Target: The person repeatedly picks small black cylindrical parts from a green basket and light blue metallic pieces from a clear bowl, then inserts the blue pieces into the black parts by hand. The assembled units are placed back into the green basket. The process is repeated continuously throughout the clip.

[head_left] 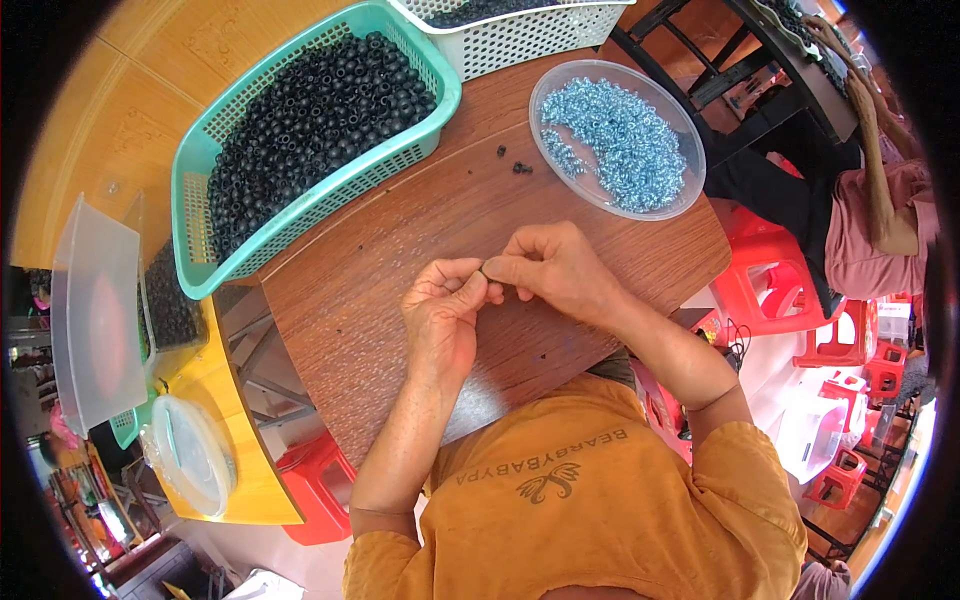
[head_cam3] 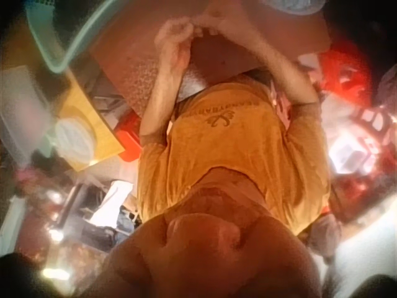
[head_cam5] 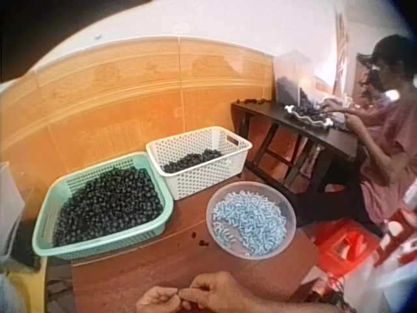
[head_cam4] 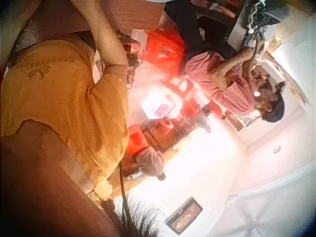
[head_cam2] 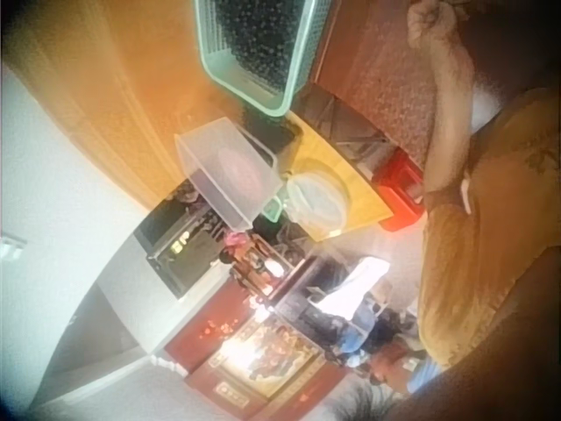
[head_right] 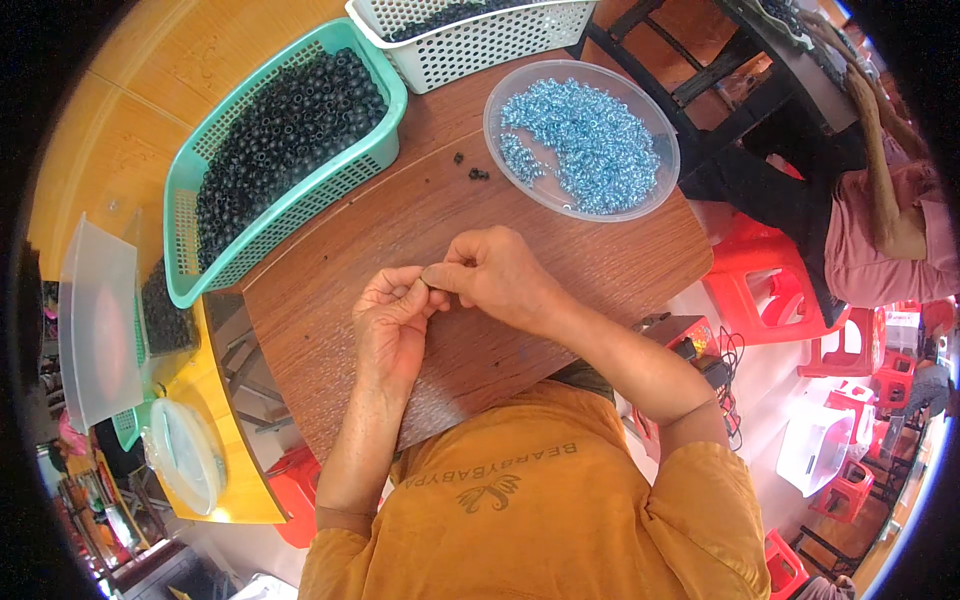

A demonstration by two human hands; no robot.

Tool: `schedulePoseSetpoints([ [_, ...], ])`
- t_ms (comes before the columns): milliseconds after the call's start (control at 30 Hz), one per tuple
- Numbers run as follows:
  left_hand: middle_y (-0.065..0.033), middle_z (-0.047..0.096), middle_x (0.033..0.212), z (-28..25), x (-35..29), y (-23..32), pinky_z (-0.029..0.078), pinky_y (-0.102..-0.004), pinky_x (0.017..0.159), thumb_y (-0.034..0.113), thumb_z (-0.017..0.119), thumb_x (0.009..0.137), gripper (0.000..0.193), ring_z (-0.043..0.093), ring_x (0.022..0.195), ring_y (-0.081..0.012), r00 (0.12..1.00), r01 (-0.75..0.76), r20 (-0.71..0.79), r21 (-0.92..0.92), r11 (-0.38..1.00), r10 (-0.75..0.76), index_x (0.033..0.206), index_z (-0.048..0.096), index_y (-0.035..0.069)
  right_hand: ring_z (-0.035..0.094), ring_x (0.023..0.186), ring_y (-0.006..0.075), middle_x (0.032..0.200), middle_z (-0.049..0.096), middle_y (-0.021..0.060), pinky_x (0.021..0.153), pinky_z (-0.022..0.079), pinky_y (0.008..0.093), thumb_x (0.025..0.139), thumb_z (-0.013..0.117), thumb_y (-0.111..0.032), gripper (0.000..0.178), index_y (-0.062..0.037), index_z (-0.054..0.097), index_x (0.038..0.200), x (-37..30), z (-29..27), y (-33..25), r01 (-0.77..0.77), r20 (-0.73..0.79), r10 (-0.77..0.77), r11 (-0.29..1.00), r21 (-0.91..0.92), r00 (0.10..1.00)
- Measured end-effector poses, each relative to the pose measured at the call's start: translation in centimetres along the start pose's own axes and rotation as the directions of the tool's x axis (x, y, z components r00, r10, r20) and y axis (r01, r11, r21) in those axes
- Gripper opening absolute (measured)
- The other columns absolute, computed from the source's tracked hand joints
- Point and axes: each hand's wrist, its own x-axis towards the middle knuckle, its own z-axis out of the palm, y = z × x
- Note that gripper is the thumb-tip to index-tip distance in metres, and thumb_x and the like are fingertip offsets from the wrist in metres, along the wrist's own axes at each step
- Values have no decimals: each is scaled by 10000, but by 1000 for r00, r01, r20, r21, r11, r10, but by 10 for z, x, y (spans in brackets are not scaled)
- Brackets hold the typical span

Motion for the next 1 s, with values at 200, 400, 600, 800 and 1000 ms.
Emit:
schedulePoseSetpoints([
  [200, -149, 634, 859, -4, 1, 0, 507, -313, 666, -23, 593, 822, 103, 617, 715, -192, 999, 46, 12, -103, 994, -45, 922, 571, -14, 564, 610, 273, 676, 576, 129, 543, 440, 363, 727, 646, -129, 143, 3, 598, 702, 0, 8, 11, 311, -178, -417, 847, -432, 891],
  [400, -163, 637, 884, -2, 2, 3, 493, -335, 689, -19, 596, 817, 110, 611, 726, -183, 998, 56, -2, -84, 995, -56, 924, 578, -3, 454, 774, 267, 838, 504, 133, 631, 405, 316, 662, 549, -85, 190, 27, 567, 814, 50, -10, 18, 320, 105, -769, 134, -938, 630],
  [600, -174, 638, 896, -4, 2, 2, 493, -338, 682, -27, 587, 820, 104, 610, 724, -186, 999, 41, -2, -70, 997, -42, 922, 582, -7, 444, 798, 224, 764, 519, 92, 639, 379, 284, 683, 541, -126, 217, 33, 611, 812, 92, -10, 36, 157, 229, -608, -170, -973, 760],
  [800, -180, 637, 903, -4, 2, 3, 494, -340, 688, -33, 575, 825, 101, 608, 720, -189, 999, 36, 4, -81, 996, -36, 922, 581, -7, 444, 788, 220, 745, 525, 95, 644, 379, 286, 674, 547, -134, 156, -6, 618, 726, 82, -5, 36, 207, 240, -643, -127, -970, 727],
  [1000, -188, 632, 914, -2, 3, 1, 497, -332, 687, -32, 578, 825, 107, 608, 723, -193, 1000, 25, -1, -79, 997, -25, 930, 575, -11, 456, 799, 225, 769, 524, 107, 656, 391, 289, 657, 551, -130, 164, 8, 598, 732, 67, 4, 40, 301, 251, -689, -50, -952, 680],
])
